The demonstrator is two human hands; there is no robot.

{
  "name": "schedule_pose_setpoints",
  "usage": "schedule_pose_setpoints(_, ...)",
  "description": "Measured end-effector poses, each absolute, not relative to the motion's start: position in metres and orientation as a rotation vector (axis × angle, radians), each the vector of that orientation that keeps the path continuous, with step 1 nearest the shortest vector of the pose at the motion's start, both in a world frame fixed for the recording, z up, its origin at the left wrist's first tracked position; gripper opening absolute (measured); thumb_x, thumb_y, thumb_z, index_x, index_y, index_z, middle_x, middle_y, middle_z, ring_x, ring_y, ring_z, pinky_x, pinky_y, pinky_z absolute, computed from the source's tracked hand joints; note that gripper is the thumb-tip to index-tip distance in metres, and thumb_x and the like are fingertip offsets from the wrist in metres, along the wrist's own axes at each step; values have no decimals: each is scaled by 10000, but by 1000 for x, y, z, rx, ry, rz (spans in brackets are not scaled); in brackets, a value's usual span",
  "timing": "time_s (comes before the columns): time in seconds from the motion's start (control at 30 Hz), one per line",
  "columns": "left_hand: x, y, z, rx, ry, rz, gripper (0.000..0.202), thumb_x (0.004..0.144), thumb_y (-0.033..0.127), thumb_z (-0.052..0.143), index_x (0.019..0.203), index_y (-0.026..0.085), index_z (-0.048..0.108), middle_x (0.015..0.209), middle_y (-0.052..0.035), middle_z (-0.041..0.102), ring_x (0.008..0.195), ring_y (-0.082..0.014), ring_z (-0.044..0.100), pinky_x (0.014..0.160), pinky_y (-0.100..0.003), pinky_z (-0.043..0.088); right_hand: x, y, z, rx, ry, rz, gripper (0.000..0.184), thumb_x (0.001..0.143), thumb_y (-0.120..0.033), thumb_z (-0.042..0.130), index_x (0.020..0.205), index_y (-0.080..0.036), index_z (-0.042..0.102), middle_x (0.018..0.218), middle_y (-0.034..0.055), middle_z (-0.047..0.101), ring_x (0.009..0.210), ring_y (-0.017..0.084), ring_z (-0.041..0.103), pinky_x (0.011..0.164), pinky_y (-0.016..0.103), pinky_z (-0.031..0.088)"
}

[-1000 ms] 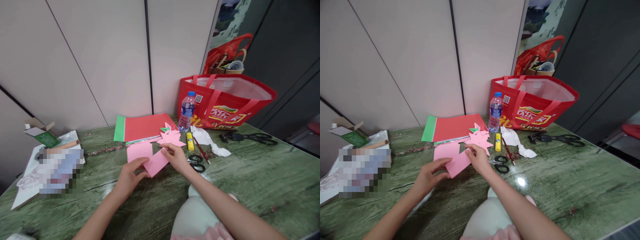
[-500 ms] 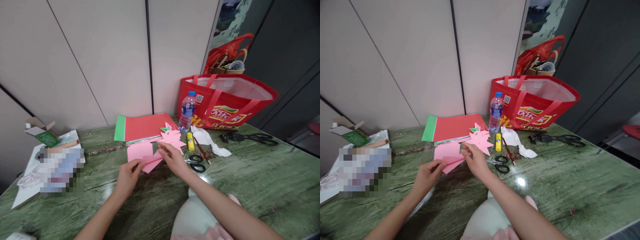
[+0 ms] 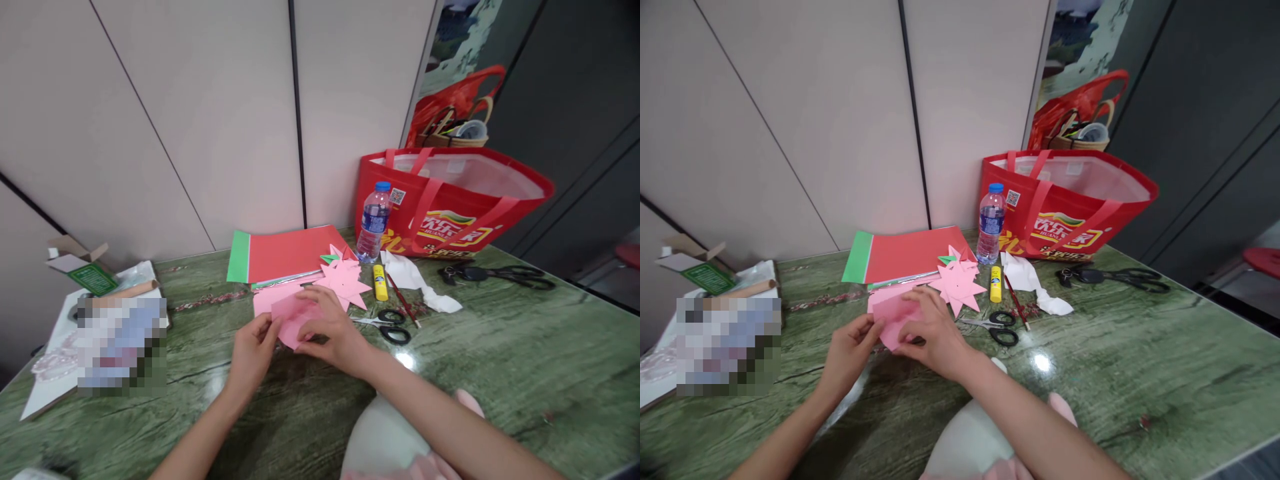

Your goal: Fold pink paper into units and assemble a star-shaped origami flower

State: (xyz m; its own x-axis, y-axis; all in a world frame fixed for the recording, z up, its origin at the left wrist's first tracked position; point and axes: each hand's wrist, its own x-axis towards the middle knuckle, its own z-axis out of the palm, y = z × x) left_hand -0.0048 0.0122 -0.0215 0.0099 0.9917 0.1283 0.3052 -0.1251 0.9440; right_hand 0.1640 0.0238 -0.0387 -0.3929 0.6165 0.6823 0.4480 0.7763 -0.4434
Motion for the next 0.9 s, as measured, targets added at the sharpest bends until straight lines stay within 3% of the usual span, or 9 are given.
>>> schedule_pose_setpoints(0.2, -6, 14, -27, 1400, 1294, 1173, 240, 714, 371, 583, 650, 140, 580, 505, 55, 484, 475, -80, 419, 457, -174, 334, 163, 22, -37, -828, -1998, 268, 96, 724, -283, 632, 664, -210, 648, 1203, 77, 457, 1180, 249, 344, 958, 439, 325)
schedule_pose_setpoints(0.4, -6, 13, -29, 1262, 1175, 1197, 214, 695, 365, 618, 744, 156, 617, 591, 36, 587, 572, -125, 551, 588, -235, 471, 162, 19, -37, -951, -1905, 404, 55, 685, -250, 655, 703, -200, 639, 1344, 75, 303, 1240, 280, 273, 976, 452, 283)
schedule_pose_setpoints(0.47, -5, 13, -28, 1248, 1152, 1194, 203, 701, 351, 619, 769, 159, 627, 637, 28, 626, 606, -135, 582, 614, -244, 484, 161, 19, -36, -1013, -1839, 512, 90, 662, -262, 675, 719, -200, 644, 1325, 79, 320, 1240, 282, 279, 971, 435, 291)
schedule_pose_setpoints(0.53, -5, 12, -27, 1233, 1122, 1184, 206, 711, 338, 614, 812, 159, 635, 704, 11, 663, 652, -148, 609, 637, -252, 493, 161, 20, -37, -1058, -1764, 625, 117, 641, -279, 692, 714, -201, 645, 1232, 83, 418, 1175, 262, 370, 940, 398, 333)
schedule_pose_setpoints(0.63, -5, 12, -25, 1210, 1077, 1158, 246, 695, 302, 641, 892, 155, 634, 799, -25, 694, 721, -168, 633, 659, -259, 499, 161, 23, -38, -1116, -1681, 779, 136, 618, -305, 710, 651, -194, 637, 940, 57, 576, 909, 204, 536, 797, 327, 421)
schedule_pose_setpoints(0.73, -4, 11, -23, 1195, 1032, 1110, 359, 623, 235, 709, 960, 145, 620, 894, -64, 701, 801, -189, 641, 721, -276, 496, 161, 27, -42, -1165, -1605, 840, 152, 597, -314, 720, 602, -190, 633, 715, 17, 596, 699, 163, 544, 649, 273, 429)
schedule_pose_setpoints(0.9, -1, 10, -22, 1105, 991, 1080, 367, 617, 236, 718, 955, 130, 621, 920, -99, 704, 823, -213, 651, 772, -333, 504, 160, 27, -43, -1156, -1555, 859, 172, 556, -318, 738, 597, -186, 635, 687, 11, 596, 660, 150, 530, 587, 241, 411)
